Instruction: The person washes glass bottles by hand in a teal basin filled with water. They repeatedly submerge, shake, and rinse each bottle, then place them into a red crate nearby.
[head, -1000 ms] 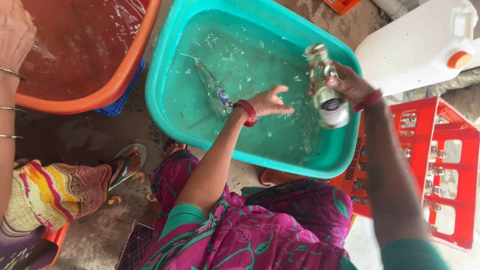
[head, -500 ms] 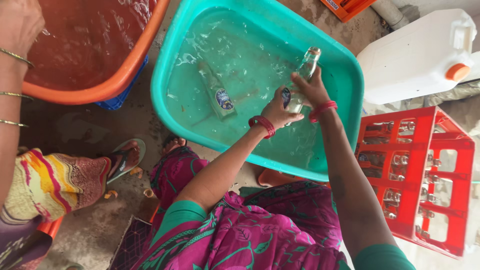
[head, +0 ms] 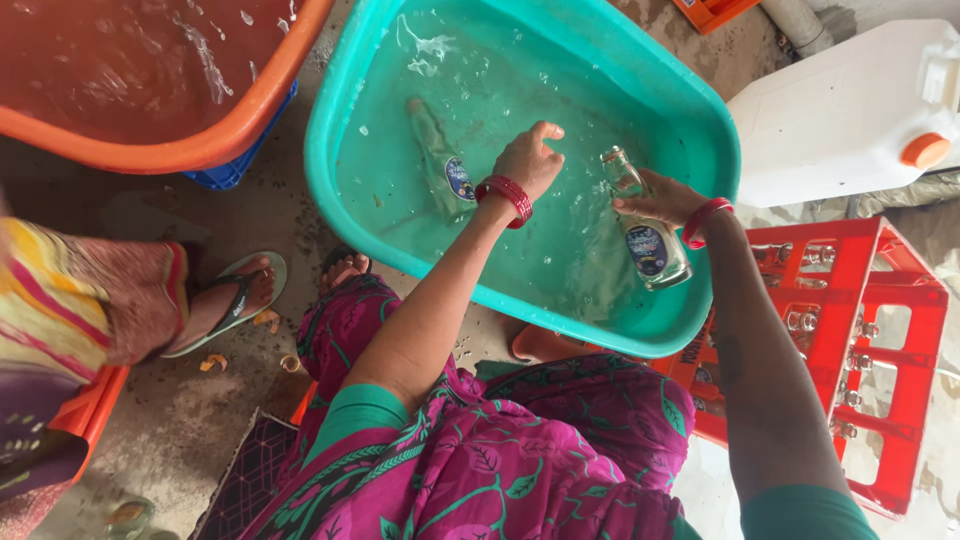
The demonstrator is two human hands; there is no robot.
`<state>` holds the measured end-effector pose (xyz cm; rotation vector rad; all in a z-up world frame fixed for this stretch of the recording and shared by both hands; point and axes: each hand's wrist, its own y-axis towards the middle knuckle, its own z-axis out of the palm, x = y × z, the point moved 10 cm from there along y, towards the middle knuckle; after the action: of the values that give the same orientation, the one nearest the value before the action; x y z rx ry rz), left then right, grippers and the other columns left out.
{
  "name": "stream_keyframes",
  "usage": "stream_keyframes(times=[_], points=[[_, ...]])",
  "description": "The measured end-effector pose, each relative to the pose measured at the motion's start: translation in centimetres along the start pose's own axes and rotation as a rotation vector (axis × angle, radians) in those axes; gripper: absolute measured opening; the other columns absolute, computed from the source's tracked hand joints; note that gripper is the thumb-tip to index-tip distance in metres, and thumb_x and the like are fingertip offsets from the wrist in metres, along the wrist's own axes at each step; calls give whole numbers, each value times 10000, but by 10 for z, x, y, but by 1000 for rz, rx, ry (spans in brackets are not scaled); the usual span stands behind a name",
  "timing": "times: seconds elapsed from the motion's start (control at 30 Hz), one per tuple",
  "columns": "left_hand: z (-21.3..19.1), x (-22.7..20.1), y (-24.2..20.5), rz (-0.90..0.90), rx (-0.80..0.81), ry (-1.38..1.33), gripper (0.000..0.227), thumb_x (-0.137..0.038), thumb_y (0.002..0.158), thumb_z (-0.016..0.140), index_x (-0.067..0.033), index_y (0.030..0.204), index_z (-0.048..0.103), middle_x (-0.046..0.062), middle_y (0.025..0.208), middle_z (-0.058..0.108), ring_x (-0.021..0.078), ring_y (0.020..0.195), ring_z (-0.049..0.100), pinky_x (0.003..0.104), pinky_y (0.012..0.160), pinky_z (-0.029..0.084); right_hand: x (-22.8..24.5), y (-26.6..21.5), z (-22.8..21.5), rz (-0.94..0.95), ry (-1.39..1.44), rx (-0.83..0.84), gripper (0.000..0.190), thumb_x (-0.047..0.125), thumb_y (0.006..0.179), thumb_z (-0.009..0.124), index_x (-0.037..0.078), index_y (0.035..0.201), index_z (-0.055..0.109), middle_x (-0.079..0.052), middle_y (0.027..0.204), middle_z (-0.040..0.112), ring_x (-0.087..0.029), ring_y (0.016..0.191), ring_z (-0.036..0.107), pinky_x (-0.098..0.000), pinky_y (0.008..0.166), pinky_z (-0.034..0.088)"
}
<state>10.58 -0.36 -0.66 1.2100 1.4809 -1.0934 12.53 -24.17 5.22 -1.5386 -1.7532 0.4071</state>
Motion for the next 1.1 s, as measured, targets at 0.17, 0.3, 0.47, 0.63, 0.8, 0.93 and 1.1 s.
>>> stream_keyframes(times=[0.17, 0.3, 0.47, 0.63, 0.8, 0.93, 1.1], points=[[1, -13, -13, -18, 30, 58, 378, -192, 864, 647, -148, 1240, 640, 103, 1081, 753, 305, 1019, 712, 435, 910, 548, -17, -4, -8, 32, -147, -13, 963, 678, 728, 720, 191, 1519, 468, -163, 1264, 680, -306, 1152, 666, -479, 905, 551], [2, -12, -15, 3, 2, 83, 360, -186, 868, 646, -155, 1227, 637, 113, 1116, 711, 307, 1014, 705, 444, 890, 553, -24, -6, -9, 39, -194, 31, 970, 691, 733, 711, 181, 1522, 470, -177, 1304, 667, -315, 1177, 663, -480, 939, 558], [2, -7, -11, -18, 11, 91, 349, -180, 880, 633, -165, 1229, 628, 107, 1140, 707, 301, 1031, 700, 444, 903, 548, -24, -13, -13, 112, -186, 68, 1023, 667, 704, 713, 218, 1572, 412, -188, 1306, 675, -324, 1164, 687, -481, 943, 574], [1, -8, -11, -24, 13, 96, 347, -174, 880, 623, -169, 1228, 624, 102, 1154, 705, 293, 1039, 699, 439, 909, 545, -13, -28, -14, 136, -162, 103, 963, 655, 693, 719, 251, 1537, 494, -138, 1329, 677, -290, 1170, 681, -462, 971, 557], [1, -7, -12, -33, 25, 96, 356, -181, 886, 620, -171, 1241, 617, 103, 1148, 705, 297, 1042, 694, 438, 908, 546, -3, -36, -18, 167, -136, 128, 940, 641, 705, 733, 264, 1530, 485, -126, 1328, 689, -273, 1193, 680, -454, 1000, 540], [1, -9, -12, -29, 23, 109, 356, -183, 891, 619, -171, 1247, 614, 98, 1151, 706, 292, 1045, 696, 439, 906, 547, 1, -40, -20, 178, -178, 131, 943, 639, 716, 721, 311, 1558, 453, -104, 1337, 672, -261, 1207, 650, -450, 1012, 515], [1, -9, -14, -37, 33, 112, 362, -185, 893, 623, -180, 1254, 611, 92, 1153, 699, 290, 1036, 696, 438, 896, 550, 3, -41, -19, 187, -131, 149, 914, 620, 704, 741, 257, 1513, 518, -117, 1288, 711, -259, 1156, 686, -449, 988, 542]])
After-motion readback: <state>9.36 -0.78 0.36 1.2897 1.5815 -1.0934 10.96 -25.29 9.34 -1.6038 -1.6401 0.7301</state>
